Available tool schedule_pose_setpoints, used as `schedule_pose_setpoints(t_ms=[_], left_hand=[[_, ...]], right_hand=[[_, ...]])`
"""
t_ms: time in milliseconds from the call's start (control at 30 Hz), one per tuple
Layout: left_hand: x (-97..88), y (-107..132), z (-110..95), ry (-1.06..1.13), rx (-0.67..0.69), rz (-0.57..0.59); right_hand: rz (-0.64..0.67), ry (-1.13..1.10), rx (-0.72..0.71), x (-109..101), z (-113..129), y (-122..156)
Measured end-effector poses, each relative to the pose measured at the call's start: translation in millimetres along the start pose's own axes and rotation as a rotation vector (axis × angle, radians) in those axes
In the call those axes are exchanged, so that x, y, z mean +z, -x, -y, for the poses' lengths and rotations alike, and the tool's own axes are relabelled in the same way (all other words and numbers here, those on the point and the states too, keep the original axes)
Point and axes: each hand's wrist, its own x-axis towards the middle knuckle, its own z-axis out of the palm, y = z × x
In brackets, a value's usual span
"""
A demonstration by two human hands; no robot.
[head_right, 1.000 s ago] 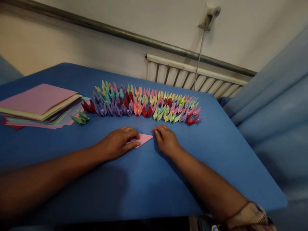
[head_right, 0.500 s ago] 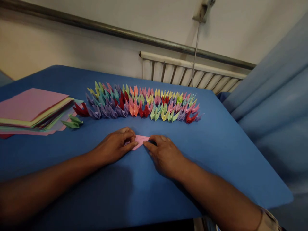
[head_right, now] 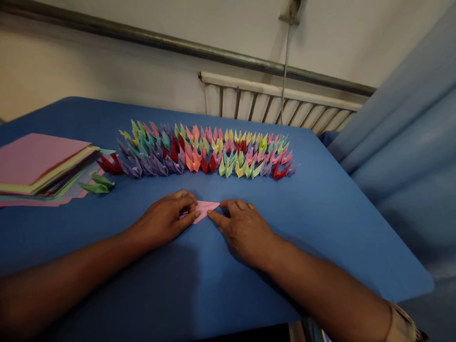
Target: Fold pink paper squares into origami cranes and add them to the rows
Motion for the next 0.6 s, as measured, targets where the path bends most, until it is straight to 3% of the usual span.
schedule_pose_setpoints(t_ms=[600], left_hand=[[-1.4,-1.1,-0.7,0.019,0.001,-0.011]], right_hand=[[0.002,0.022,0.07,-2.8,4.2,-2.0]])
